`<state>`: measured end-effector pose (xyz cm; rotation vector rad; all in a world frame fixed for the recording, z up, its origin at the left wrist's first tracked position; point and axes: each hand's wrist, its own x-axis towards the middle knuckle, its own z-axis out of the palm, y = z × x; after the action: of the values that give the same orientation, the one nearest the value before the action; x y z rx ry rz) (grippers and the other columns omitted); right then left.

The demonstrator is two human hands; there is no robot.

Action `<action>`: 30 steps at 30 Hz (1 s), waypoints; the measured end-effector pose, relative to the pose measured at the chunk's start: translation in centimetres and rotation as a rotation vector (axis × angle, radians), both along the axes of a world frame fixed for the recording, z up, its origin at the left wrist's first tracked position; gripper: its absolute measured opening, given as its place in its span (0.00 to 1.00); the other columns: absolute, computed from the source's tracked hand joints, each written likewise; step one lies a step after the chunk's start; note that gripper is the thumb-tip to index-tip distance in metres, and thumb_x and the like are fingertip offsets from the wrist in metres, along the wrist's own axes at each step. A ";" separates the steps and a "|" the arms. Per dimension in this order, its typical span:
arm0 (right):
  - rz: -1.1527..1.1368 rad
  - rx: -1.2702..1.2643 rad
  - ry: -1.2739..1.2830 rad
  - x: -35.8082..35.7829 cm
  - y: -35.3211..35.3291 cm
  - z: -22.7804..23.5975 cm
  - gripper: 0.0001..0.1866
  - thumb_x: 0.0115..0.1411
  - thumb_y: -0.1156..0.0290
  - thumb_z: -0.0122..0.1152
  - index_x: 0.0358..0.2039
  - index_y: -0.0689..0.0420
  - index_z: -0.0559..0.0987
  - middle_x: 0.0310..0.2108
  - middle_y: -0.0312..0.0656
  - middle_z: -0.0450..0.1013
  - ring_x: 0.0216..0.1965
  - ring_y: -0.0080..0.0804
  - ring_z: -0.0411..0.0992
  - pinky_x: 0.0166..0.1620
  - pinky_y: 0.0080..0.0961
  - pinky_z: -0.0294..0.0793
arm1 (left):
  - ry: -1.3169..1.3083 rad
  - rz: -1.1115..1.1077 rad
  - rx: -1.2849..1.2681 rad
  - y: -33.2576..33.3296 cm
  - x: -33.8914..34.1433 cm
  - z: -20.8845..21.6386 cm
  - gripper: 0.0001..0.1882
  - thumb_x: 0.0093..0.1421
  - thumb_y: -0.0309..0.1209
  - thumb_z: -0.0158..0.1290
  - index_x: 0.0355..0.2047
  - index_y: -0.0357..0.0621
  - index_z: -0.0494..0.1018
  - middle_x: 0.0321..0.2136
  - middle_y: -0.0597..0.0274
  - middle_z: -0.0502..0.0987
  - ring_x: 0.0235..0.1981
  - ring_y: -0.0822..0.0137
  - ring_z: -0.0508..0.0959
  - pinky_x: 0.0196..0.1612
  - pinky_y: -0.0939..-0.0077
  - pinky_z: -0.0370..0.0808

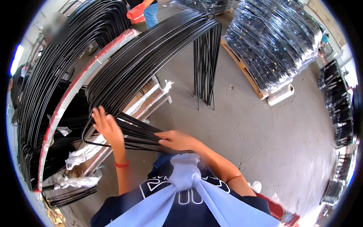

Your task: The person picks up black metal frames from a large stack on a rack, inspects them, and places them back. The person handles the frames one by one, occasionally adjusting their position before returning them to the pile.

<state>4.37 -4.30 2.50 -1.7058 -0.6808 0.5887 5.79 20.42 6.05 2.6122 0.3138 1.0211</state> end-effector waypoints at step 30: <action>-0.632 0.223 0.273 2.6 -18.3 1.0 0.25 0.39 0.90 0.33 0.36 0.68 0.75 0.32 0.49 0.75 0.39 0.32 0.74 0.47 0.23 0.68 | 0.009 0.052 0.158 -16.7 10.9 0.8 0.29 0.51 0.30 0.52 0.54 0.40 0.59 0.56 0.49 0.58 0.61 0.51 0.52 0.62 0.50 0.43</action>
<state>6.93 -22.55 3.49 -1.4840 0.0048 0.2725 16.74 3.72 6.86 2.7626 0.3171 1.0930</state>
